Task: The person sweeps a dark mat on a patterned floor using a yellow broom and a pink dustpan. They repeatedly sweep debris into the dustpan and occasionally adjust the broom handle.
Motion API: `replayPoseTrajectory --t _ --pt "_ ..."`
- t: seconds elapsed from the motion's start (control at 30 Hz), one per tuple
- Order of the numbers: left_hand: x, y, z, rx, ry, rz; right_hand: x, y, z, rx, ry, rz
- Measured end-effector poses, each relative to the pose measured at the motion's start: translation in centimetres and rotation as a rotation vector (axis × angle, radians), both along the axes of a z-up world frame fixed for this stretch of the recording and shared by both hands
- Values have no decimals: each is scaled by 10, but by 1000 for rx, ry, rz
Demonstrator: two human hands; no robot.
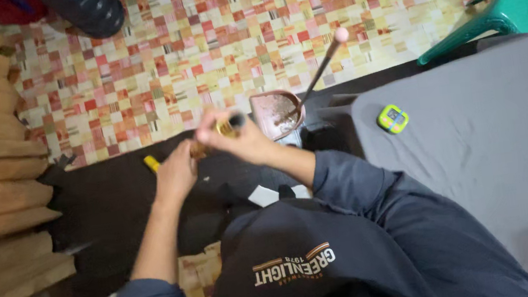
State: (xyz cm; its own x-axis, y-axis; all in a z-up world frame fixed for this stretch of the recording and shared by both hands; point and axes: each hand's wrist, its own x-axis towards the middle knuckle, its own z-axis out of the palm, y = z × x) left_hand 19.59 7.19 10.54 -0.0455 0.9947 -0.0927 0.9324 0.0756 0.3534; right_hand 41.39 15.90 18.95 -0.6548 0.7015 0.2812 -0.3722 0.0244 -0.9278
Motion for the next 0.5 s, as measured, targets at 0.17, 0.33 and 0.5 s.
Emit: replayPoseTrajectory --t 0.17,0.33,0.5 --pt "-36 -14 -80 -2 -229 41 -39 -42 -14 225 -217 -107" --pt "-42 24 -83 216 -29 -277 -66 -31 49 163 -313 -117" --pt "-37 50 -49 137 -1363 -374 -113 -19 88 505 -344 -140"
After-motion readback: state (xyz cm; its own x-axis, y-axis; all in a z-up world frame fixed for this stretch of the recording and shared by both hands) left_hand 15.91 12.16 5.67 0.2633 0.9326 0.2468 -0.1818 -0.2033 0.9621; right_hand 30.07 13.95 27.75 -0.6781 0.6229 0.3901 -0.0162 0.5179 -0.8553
